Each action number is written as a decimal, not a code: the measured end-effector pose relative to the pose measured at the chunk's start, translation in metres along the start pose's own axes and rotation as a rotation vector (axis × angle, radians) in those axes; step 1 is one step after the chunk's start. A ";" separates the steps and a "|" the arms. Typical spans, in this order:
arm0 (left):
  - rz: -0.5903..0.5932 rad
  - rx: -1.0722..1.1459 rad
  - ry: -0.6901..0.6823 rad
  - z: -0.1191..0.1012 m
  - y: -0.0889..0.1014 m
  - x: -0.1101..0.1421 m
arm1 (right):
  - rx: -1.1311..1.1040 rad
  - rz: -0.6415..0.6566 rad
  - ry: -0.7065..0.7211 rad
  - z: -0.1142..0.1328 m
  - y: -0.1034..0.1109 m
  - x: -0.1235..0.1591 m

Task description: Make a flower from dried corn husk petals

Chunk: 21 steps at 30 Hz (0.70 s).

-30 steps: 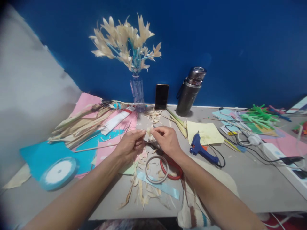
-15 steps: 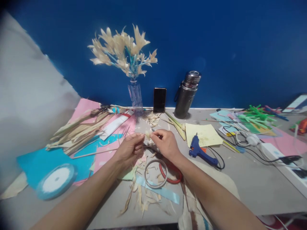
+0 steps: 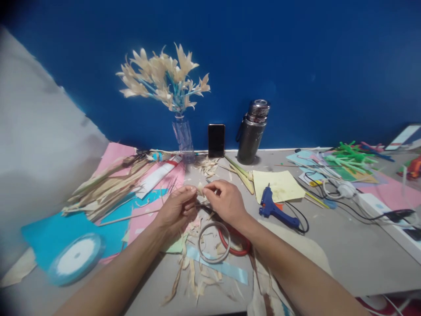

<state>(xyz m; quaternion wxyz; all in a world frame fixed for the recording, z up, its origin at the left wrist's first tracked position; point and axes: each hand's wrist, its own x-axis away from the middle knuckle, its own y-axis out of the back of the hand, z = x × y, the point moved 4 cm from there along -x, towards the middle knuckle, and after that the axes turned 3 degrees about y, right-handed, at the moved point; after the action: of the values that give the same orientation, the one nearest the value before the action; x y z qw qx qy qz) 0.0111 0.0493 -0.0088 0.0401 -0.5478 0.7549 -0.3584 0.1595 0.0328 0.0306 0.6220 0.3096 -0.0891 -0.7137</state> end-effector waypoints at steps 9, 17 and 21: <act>0.024 -0.046 -0.004 0.003 -0.001 -0.001 | -0.205 0.095 -0.107 -0.008 -0.003 -0.007; 0.049 -0.068 0.004 0.004 -0.001 -0.002 | -0.351 0.051 -0.222 -0.018 -0.003 -0.007; 0.046 -0.073 0.000 0.004 -0.001 -0.001 | -0.363 0.036 -0.236 -0.020 -0.005 -0.007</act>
<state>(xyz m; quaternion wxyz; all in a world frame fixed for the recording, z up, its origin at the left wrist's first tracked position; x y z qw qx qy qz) 0.0143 0.0484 -0.0118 0.0285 -0.5314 0.7799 -0.3295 0.1668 0.0454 0.0140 0.6656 0.1053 -0.0367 -0.7379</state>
